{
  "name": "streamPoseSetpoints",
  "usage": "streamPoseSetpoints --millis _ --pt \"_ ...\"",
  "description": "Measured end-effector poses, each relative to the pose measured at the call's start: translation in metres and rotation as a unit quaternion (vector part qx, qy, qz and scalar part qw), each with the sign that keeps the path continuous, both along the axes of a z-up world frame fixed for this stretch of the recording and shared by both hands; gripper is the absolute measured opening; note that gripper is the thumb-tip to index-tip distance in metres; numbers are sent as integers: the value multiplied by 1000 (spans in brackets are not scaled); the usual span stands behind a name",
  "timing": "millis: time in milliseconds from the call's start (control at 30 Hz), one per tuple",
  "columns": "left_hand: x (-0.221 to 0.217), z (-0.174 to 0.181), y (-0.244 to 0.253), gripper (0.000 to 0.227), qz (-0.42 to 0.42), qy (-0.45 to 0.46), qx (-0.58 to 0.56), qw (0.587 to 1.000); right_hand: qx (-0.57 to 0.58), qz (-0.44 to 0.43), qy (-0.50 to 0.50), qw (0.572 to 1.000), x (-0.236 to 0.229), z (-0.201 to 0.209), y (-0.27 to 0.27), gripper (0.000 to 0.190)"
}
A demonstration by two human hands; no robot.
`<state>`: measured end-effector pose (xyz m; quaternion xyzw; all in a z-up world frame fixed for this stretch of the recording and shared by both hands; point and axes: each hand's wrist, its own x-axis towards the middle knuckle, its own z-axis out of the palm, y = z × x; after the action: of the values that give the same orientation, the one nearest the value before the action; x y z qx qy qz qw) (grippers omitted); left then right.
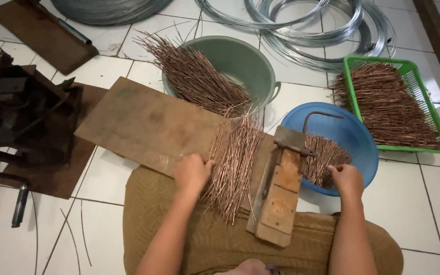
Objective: The person is sorting and processing thin metal rods by picking them up from a bucket and placing them into a manual jig or sorting containers.
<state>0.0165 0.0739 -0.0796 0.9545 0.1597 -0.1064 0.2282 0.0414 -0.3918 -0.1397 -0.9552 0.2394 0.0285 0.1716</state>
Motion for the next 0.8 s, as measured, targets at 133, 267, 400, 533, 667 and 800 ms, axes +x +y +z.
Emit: streamPoseSetpoints --millis 133,267,400,533,667,800 --pt "9 -8 1 30 9 -16 -14 1000 0 10 11 1000 -7 15 6 41" --pt "7 1 2 28 -8 -1 -47 999 9 12 13 1000 -5 11 5 41" --pt "2 19 3 30 -22 -2 -72 997 22 11 18 1000 -4 12 10 41" --pt "-1 31 5 27 -21 -18 -84 996 27 11 24 999 -7 23 14 39" --pt "-5 65 5 35 13 12 -94 995 34 20 13 999 -10 27 18 39" --pt "-11 86 11 39 19 6 -88 996 48 24 8 999 -12 35 22 38"
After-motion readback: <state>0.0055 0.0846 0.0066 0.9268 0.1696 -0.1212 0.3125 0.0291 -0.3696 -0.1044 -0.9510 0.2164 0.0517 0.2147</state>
